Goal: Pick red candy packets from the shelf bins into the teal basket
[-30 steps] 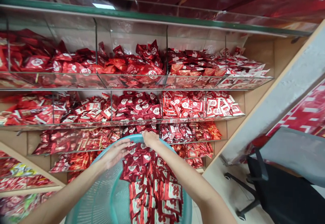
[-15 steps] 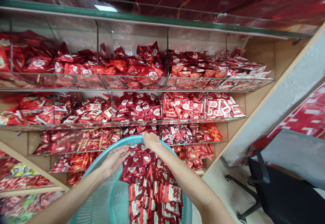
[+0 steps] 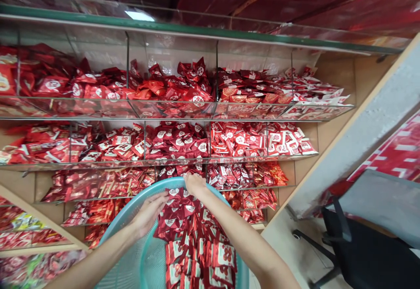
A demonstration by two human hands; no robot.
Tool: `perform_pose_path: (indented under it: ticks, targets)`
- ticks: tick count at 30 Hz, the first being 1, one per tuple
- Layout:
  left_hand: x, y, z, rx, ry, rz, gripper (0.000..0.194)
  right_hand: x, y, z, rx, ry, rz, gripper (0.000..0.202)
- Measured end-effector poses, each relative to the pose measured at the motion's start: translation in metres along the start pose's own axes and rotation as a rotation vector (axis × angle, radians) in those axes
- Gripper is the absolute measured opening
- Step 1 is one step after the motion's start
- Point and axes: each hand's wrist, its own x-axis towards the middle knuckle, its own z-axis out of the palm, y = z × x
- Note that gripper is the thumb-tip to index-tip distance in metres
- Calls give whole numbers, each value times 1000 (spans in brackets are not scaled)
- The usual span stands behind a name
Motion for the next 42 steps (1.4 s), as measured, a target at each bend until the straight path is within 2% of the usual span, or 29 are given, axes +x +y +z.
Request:
perform_pose_path:
  ticks: [3, 7, 11, 13, 14, 16, 18, 20, 22, 24, 26, 29, 34, 38, 42]
  targets:
    - [-2, -1, 1, 21, 22, -22, 19, 0, 0, 0, -1, 0, -2, 47]
    - [0, -3, -4, 68, -19, -14, 28, 1, 0, 2, 0, 2, -3, 46]
    - [0, -3, -9, 148, 1, 47, 36, 1, 0, 1, 11, 3, 12, 50]
    - [-4, -1, -8, 241, 3, 130, 36, 1, 0, 1, 15, 4, 14, 50]
    - [-7, 3, -6, 318, -3, 209, 32, 0, 0, 1, 16, 5, 14, 50]
    - [-12, 14, 0, 512, -32, 454, 22, 0, 0, 1, 15, 7, 16, 51]
    - [-16, 33, 11, 723, -80, 766, 16, 0, -1, 1, 11, 7, 20, 50]
    - [-16, 58, 24, 933, -98, 1035, 18, 1, -2, 1, 2, 3, 30, 48]
    - [-10, 85, 39, 1121, -48, 1206, 20, 1, -3, 0, -8, -2, 42, 47]
    - [0, 107, 52, 1269, -32, 1302, 22, 1, -4, 0, -16, -7, 47, 46]
    - [12, 122, 63, 1399, -88, 1343, 22, 0, -5, -1, -18, -12, 47, 46]
    - [27, 129, 73, 1537, -163, 1336, 16, -1, -5, -3, -16, -11, 50, 48]
    - [34, 129, 79, 1596, -146, 1297, 13, -2, -5, -3, -11, -17, 45, 47]
    - [20, 137, 77, 1486, -138, 1335, 15, -2, -6, -4, -14, -24, 46, 46]
    - [-15, 145, 67, 1146, -70, 1369, 13, -1, -6, -3, -23, -26, 50, 44]
